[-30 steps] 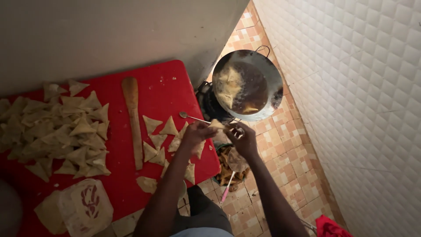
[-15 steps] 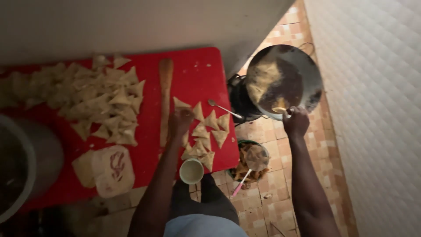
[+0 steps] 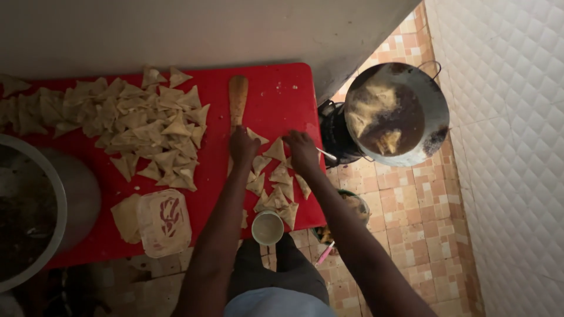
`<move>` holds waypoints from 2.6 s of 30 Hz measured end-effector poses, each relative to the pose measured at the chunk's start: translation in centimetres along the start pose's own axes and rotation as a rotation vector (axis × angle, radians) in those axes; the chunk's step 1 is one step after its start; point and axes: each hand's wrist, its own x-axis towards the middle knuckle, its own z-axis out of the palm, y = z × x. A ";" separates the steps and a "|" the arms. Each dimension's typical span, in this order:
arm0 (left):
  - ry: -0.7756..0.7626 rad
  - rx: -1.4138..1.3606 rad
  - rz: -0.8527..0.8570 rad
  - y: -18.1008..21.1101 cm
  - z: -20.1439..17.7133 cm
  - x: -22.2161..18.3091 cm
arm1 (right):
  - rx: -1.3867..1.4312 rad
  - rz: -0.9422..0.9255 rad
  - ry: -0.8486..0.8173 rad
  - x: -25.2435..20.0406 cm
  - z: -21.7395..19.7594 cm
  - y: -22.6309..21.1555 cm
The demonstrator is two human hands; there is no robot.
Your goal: Filling pastry wrappers with meat mixture and frying them in a large pot of oil
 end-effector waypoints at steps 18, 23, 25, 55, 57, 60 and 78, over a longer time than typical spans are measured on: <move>-0.262 -1.138 -0.300 -8.1 -1.8 -2.6 | -0.060 0.270 0.294 -7.6 -14.5 13.9; -0.275 -0.965 -0.302 -7.6 -3.4 -5.8 | -0.350 0.478 0.359 -13.7 -17.6 22.4; -0.293 -0.980 -0.298 -6.2 -3.3 -7.5 | -0.499 0.526 0.366 -15.3 -17.4 25.0; -0.972 -1.295 -0.466 8.8 5.7 -13.7 | -0.061 0.498 0.281 -13.9 -22.0 8.5; -0.523 -0.980 -0.245 7.3 2.0 -14.4 | -0.260 0.469 0.283 -13.6 -21.5 11.8; -0.235 -1.062 -0.348 4.3 -5.4 -14.0 | -0.364 0.588 0.160 -15.2 -16.9 22.2; -0.056 -0.548 -0.210 -5.3 -15.8 -15.4 | 0.052 0.850 -0.283 -16.8 -2.5 -4.2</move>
